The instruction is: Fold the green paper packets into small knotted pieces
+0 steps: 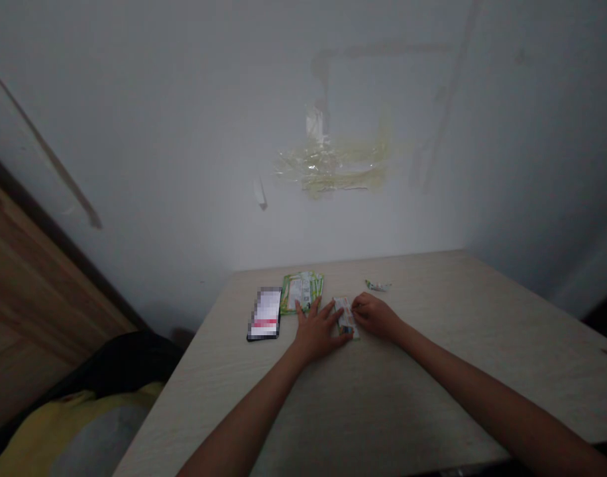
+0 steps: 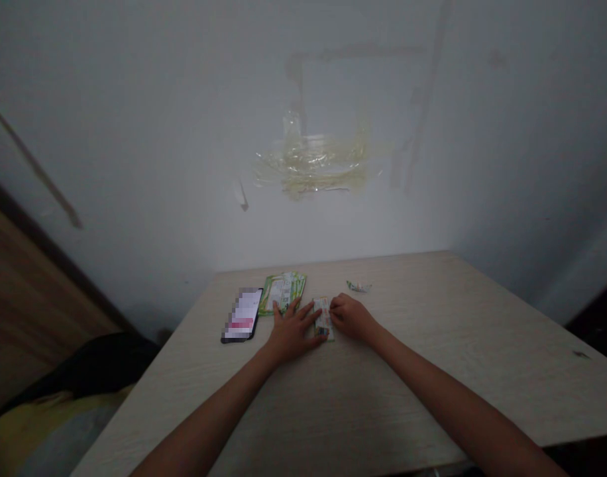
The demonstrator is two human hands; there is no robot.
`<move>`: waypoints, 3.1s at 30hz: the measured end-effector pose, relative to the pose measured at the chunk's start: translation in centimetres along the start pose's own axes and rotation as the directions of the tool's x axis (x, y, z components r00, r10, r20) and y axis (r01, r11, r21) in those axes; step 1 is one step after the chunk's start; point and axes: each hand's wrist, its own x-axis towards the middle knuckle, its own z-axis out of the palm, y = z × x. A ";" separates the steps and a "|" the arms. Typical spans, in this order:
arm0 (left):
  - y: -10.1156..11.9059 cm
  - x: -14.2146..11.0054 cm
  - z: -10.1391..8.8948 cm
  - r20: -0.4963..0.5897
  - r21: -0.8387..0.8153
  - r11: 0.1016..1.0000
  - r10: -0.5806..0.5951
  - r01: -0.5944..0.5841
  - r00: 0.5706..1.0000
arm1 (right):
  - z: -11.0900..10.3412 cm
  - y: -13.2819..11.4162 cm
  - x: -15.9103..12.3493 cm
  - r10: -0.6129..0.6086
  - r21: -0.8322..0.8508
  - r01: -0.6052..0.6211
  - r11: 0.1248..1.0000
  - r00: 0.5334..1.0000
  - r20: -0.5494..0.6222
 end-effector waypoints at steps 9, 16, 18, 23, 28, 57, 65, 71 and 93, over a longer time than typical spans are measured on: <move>0.1 0.0 0.0 -0.018 0.013 1.000 0.005 -0.005 1.000 | -1.0 -1.1 -1.2 -0.073 0.036 0.072 0.997 0.997 0.028; 0.1 -0.1 -0.1 -0.018 0.018 1.000 -0.004 0.004 1.000 | -1.3 -1.8 -2.1 -0.105 0.084 0.103 0.991 0.994 0.018; 0.2 -0.1 -0.2 -0.011 0.021 1.000 -0.003 0.003 1.000 | -1.5 -2.0 -2.4 -0.125 0.100 0.121 0.988 0.992 0.027; 0.2 -0.1 -0.3 -0.005 0.044 0.999 -0.001 0.001 1.000 | -1.8 -2.4 -3.1 -0.152 0.131 0.145 0.981 0.987 0.044; 0.3 -0.1 -0.4 -0.001 0.031 0.999 -0.012 0.012 1.000 | -2.1 -2.8 -3.5 -0.164 0.152 0.155 0.976 0.985 0.047; 0.2 -0.1 -0.5 0.011 0.009 1.000 -0.008 0.008 1.000 | -2.6 -3.4 -4.8 -0.011 0.105 0.009 0.994 1.000 0.022; 0.2 -0.1 -0.3 0.003 0.011 1.000 -0.008 0.008 1.000 | -2.2 -3.4 -4.4 0.006 -0.031 -0.007 0.999 1.000 -0.020; 0.3 -0.1 -0.2 -0.003 0.000 1.000 -0.007 0.007 1.000 | -1.8 -3.0 -3.9 0.037 -0.093 -0.038 0.995 0.999 -0.020; 0.2 0.0 -0.1 0.003 0.005 1.000 -0.008 0.008 1.000 | -0.1 -0.1 1.2 0.143 -0.311 -0.131 0.941 0.990 0.017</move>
